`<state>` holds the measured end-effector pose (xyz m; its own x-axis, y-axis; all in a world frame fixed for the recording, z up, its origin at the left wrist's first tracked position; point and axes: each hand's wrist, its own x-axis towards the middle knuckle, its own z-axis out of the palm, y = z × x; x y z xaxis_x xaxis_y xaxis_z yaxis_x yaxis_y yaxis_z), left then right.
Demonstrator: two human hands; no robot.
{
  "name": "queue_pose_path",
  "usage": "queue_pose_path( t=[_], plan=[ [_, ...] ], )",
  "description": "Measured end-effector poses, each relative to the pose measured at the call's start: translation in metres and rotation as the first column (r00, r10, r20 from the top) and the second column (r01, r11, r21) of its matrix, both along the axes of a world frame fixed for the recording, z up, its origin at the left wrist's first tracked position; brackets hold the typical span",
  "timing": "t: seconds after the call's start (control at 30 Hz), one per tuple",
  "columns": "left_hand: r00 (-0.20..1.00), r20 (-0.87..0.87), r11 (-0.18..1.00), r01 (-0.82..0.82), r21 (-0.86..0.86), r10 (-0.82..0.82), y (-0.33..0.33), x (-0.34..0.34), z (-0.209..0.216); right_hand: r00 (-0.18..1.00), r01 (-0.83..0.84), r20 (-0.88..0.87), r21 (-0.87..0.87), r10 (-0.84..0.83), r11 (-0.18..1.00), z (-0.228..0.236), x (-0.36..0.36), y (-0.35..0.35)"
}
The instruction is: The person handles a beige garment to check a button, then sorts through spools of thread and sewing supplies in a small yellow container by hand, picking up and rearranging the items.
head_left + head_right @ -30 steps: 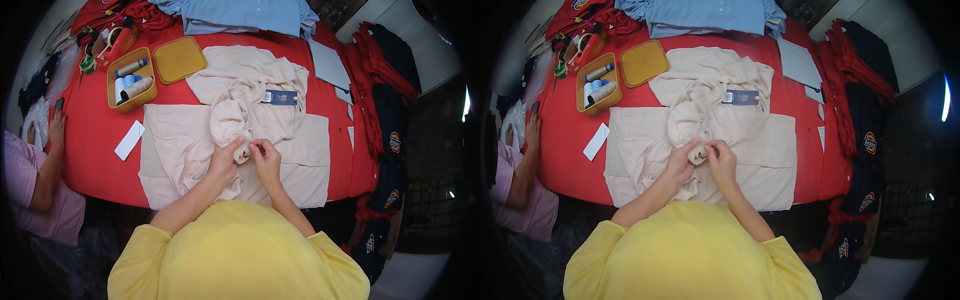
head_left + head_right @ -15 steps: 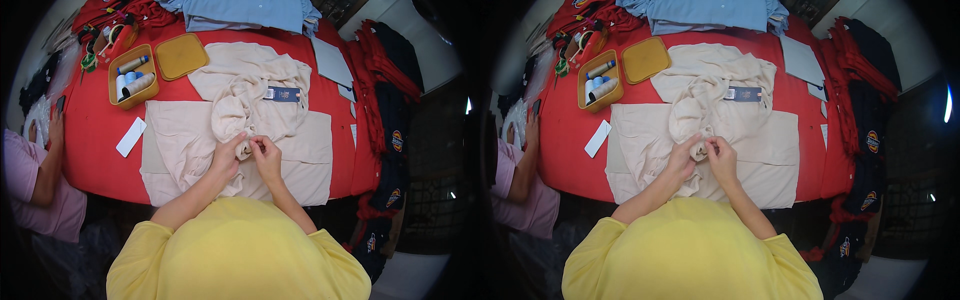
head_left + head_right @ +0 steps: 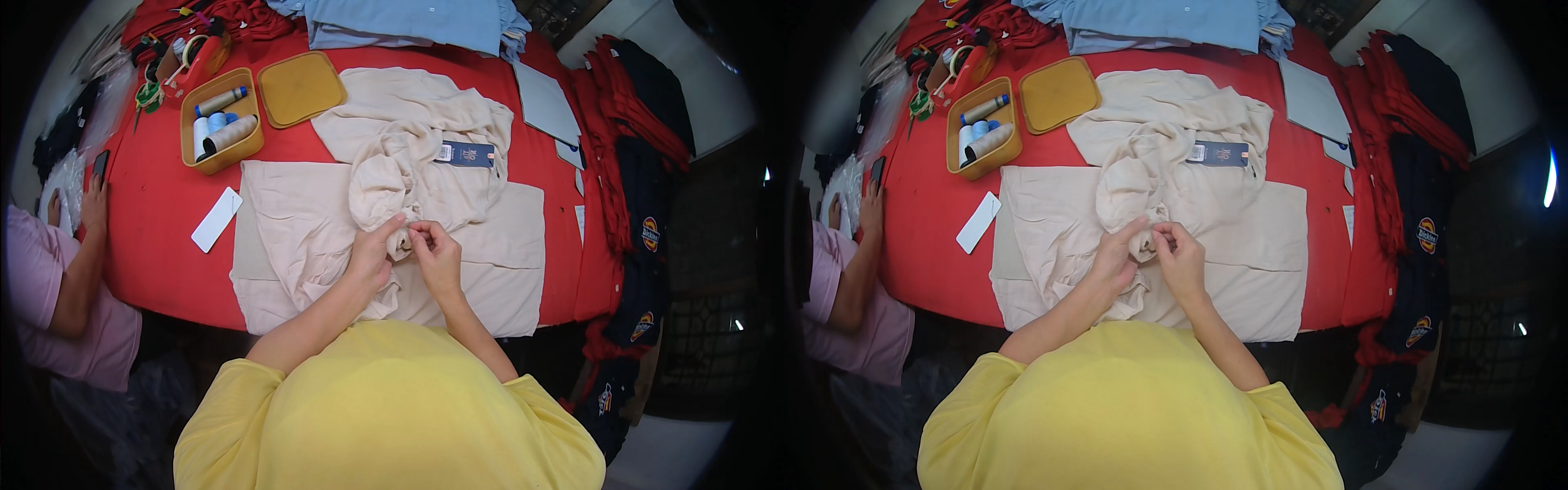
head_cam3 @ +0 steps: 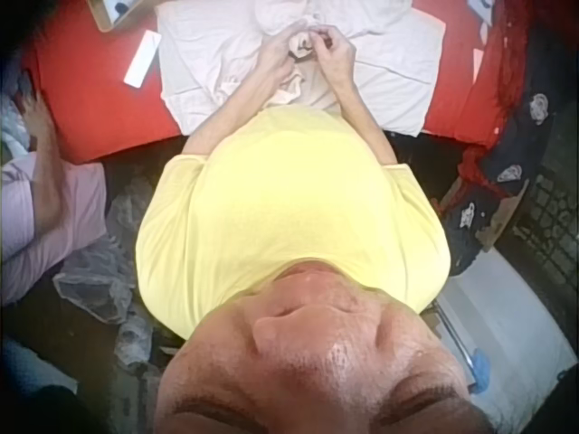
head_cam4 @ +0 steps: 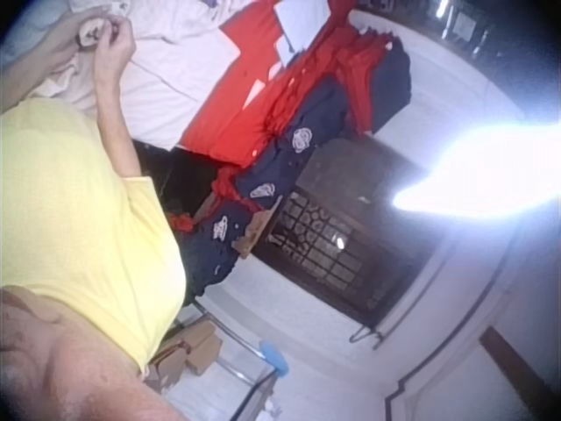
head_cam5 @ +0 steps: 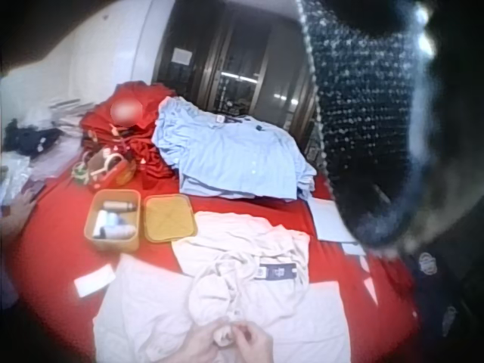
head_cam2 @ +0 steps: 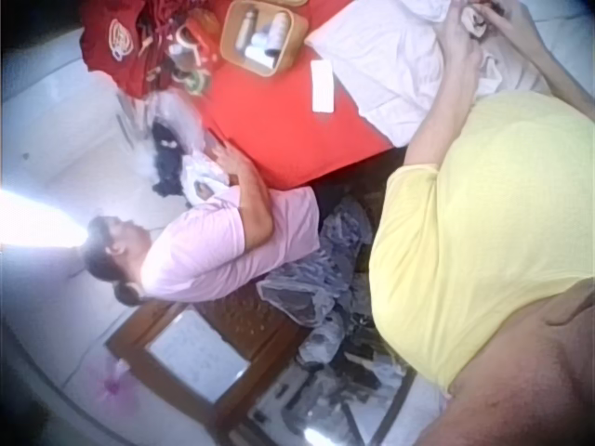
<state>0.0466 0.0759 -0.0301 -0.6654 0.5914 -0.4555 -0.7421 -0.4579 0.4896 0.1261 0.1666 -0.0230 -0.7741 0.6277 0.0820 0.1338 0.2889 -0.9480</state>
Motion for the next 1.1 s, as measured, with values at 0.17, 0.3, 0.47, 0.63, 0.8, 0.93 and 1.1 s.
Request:
queue_pose_path(
  t=[0.17,0.3,0.47,0.63,0.8,0.93,1.1],
  plan=[
    [1.0,-0.007,1.0,-0.005,0.001,0.005,0.0002,-0.0002,-0.003,1.0,-0.004,0.015,-0.017,0.004,1.0,0.0033,-0.0003,-0.0012],
    [1.0,0.0,1.0,0.005,0.005,-0.005,-0.0002,-0.0001,-0.0022,1.0,-0.01,0.016,-0.017,0.01,1.0,-0.0007,-0.0001,0.0006],
    [1.0,0.002,1.0,0.011,0.004,-0.011,-0.0005,0.0001,-0.0001,1.0,-0.013,0.027,-0.036,0.014,0.999,0.0015,-0.0002,0.0004],
    [0.999,0.011,0.999,0.031,0.011,-0.031,-0.0011,-0.0004,-0.0018,0.999,-0.01,0.047,-0.073,0.014,0.997,0.0048,-0.0001,-0.0006],
    [1.0,0.007,0.999,0.03,0.019,-0.03,-0.0016,0.0,0.0007,0.999,-0.013,0.04,-0.072,0.016,0.997,0.0038,0.0,-0.0002],
    [1.0,0.004,0.999,0.031,0.015,-0.031,-0.0014,0.0,0.0003,0.999,-0.012,0.03,-0.138,0.016,0.99,0.0053,0.001,-0.0008],
    [1.0,0.008,1.0,0.028,0.014,-0.028,-0.001,-0.0006,-0.004,0.999,-0.025,0.04,-0.198,0.033,0.98,0.0066,0.0021,-0.0002]
  ],
)
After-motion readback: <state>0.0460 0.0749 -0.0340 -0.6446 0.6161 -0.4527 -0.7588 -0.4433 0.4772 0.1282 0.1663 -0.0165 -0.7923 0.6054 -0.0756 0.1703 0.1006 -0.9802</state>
